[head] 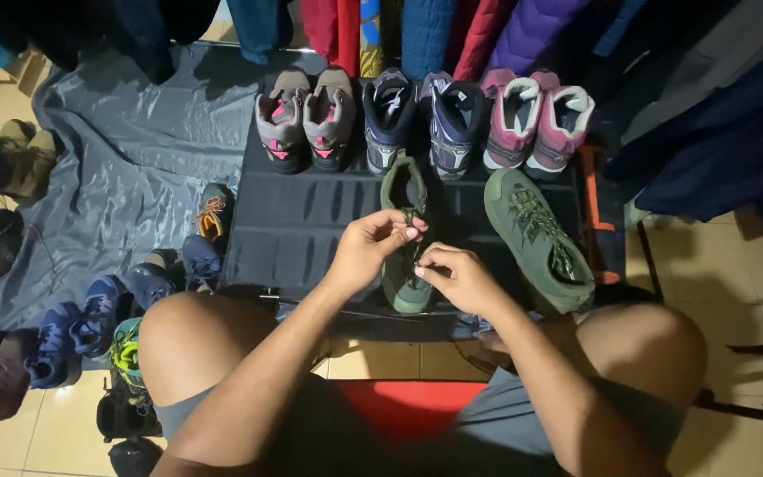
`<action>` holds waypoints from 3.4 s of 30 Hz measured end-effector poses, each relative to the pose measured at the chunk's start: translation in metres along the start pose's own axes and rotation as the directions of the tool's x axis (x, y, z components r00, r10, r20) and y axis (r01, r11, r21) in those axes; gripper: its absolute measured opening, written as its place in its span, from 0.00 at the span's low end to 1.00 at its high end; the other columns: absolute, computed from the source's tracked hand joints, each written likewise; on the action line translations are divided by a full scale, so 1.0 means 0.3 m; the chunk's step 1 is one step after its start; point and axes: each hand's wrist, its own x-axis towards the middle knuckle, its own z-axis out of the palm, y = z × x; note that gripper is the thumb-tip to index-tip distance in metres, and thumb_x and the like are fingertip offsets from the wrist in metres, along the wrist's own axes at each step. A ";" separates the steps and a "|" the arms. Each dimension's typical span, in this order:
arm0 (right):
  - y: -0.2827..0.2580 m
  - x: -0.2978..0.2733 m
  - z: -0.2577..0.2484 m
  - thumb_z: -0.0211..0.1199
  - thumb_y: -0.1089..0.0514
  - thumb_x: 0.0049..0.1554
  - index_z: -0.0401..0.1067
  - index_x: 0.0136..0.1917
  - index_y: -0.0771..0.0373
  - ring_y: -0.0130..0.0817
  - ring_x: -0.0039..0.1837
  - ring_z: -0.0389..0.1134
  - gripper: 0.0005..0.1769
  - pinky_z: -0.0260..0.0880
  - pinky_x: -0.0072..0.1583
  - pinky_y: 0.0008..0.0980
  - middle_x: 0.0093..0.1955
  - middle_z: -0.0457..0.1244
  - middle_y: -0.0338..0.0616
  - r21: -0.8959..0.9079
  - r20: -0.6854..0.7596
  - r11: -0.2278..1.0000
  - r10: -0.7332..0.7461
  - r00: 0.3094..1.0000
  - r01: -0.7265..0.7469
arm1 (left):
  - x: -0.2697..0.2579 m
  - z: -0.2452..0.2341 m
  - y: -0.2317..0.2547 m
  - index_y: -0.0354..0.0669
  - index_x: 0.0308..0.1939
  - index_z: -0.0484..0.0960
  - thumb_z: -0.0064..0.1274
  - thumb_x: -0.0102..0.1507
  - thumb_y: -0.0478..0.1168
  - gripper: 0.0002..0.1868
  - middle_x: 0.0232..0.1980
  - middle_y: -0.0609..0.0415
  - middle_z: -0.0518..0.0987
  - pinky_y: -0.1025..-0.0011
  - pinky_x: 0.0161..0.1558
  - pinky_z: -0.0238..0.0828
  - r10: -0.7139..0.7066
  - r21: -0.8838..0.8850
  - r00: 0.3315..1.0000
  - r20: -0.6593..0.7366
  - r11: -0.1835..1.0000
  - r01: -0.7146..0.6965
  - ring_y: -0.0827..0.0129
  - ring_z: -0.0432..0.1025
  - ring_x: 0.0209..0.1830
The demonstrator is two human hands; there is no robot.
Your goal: The person is lacing a green shoe by threading the laces through the eyelets and tying them. The task involves careful manipulation of the laces to ensure they are properly secured.
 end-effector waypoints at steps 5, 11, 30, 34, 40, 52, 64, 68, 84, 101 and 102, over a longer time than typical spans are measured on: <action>-0.006 0.012 -0.029 0.66 0.67 0.55 0.77 0.41 0.65 0.44 0.49 0.74 0.01 0.74 0.54 0.42 0.43 0.70 0.46 0.015 -0.026 1.000 -0.017 1.000 0.018 | -0.004 0.006 0.001 0.39 0.44 0.86 0.64 0.63 0.34 0.07 0.38 0.53 0.86 0.71 0.50 0.78 0.005 -0.004 1.000 -0.025 1.000 -0.005 0.78 0.74 0.40; -0.135 -0.025 -0.300 0.64 0.68 0.62 0.74 0.49 0.62 0.41 0.56 0.71 0.04 0.72 0.61 0.41 0.52 0.69 0.46 0.109 -0.407 0.994 0.050 0.912 -0.006 | 0.001 0.007 -0.036 0.41 0.42 0.85 0.65 0.62 0.35 0.06 0.38 0.56 0.86 0.72 0.49 0.76 -0.021 0.022 1.000 -0.004 1.000 0.021 0.79 0.72 0.38; -0.027 0.745 -0.915 0.55 0.46 0.58 0.75 0.50 0.50 0.21 0.42 0.69 0.13 0.68 0.42 0.18 0.44 0.71 0.34 0.477 -0.458 0.878 0.288 0.841 -0.040 | 0.012 0.048 -0.332 0.45 0.65 0.71 0.64 0.57 0.31 0.33 0.50 0.51 0.66 0.66 0.52 0.75 0.046 0.427 0.982 0.181 0.896 -0.121 0.63 0.74 0.43; -0.081 0.783 -0.773 0.64 0.52 0.59 0.69 0.49 0.51 0.22 0.35 0.70 0.07 0.65 0.35 0.20 0.38 0.70 0.37 0.494 -0.485 0.870 0.288 0.826 -0.014 | -0.026 0.046 -0.347 0.42 0.61 0.62 0.58 0.60 0.27 0.28 0.43 0.53 0.74 0.69 0.47 0.75 0.012 0.196 0.977 0.212 0.979 -0.054 0.69 0.73 0.39; -0.003 0.817 -0.623 0.57 0.53 0.64 0.73 0.52 0.53 0.30 0.41 0.77 0.06 0.77 0.35 0.29 0.45 0.74 0.42 0.339 -0.471 0.919 0.352 0.809 -0.202 | -0.048 0.009 -0.236 0.41 0.68 0.67 0.58 0.60 0.27 0.32 0.42 0.55 0.85 0.70 0.50 0.75 -0.152 0.193 0.955 0.253 0.976 0.104 0.72 0.78 0.42; 0.470 0.865 -0.402 0.57 0.51 0.67 0.66 0.63 0.61 0.45 0.49 0.77 0.16 0.81 0.43 0.43 0.51 0.70 0.60 0.331 -0.283 0.881 0.435 0.855 -0.339 | -0.168 0.053 0.040 0.42 0.32 0.74 0.60 0.64 0.34 0.10 0.49 0.45 0.84 0.64 0.54 0.73 0.014 -0.043 0.965 0.261 0.999 -0.003 0.68 0.76 0.46; 0.289 0.936 -0.316 0.57 0.49 0.68 0.71 0.63 0.58 0.39 0.54 0.76 0.15 0.81 0.45 0.40 0.53 0.71 0.54 0.262 -0.312 0.941 0.291 0.904 -0.213 | -0.174 0.023 0.079 0.41 0.35 0.67 0.51 0.68 0.30 0.10 0.46 0.48 0.77 0.60 0.63 0.66 -0.051 -0.079 0.805 0.592 0.990 0.120 0.58 0.73 0.57; 0.232 0.949 -0.309 0.55 0.49 0.68 0.73 0.60 0.53 0.37 0.58 0.75 0.12 0.80 0.49 0.38 0.56 0.71 0.49 0.252 -0.298 0.949 0.263 0.918 -0.190 | -0.170 0.018 0.110 0.37 0.59 0.79 0.58 0.63 0.41 0.21 0.60 0.37 0.80 0.50 0.69 0.64 -0.223 0.375 0.797 0.561 0.927 -0.005 0.43 0.72 0.66; -0.210 0.494 -0.557 0.65 0.57 0.64 0.75 0.56 0.61 0.34 0.50 0.74 0.09 0.86 0.47 0.33 0.56 0.69 0.49 0.358 -0.587 0.921 0.096 0.804 0.151 | -0.047 -0.096 -0.021 0.44 0.42 0.87 0.57 0.60 0.31 0.09 0.32 0.56 0.81 0.73 0.46 0.73 -0.010 0.107 1.000 0.013 0.994 0.008 0.72 0.74 0.37; -0.192 0.025 -0.314 0.59 0.64 0.64 0.76 0.53 0.70 0.32 0.31 0.71 0.08 0.72 0.35 0.27 0.30 0.67 0.51 0.292 -0.352 0.955 0.155 0.923 -0.049 | -0.092 -0.223 0.207 0.39 0.46 0.88 0.54 0.66 0.36 0.09 0.43 0.39 0.86 0.55 0.53 0.75 -0.131 0.514 0.989 -0.072 0.845 0.150 0.48 0.81 0.49; -0.126 0.009 -0.303 0.60 0.60 0.65 0.76 0.54 0.68 0.29 0.30 0.70 0.09 0.67 0.33 0.21 0.29 0.67 0.50 0.289 -0.392 0.947 0.248 0.886 -0.138 | -0.067 -0.281 0.153 0.39 0.48 0.87 0.54 0.67 0.38 0.11 0.45 0.39 0.86 0.54 0.52 0.75 -0.108 0.587 0.978 -0.179 0.786 0.194 0.48 0.81 0.50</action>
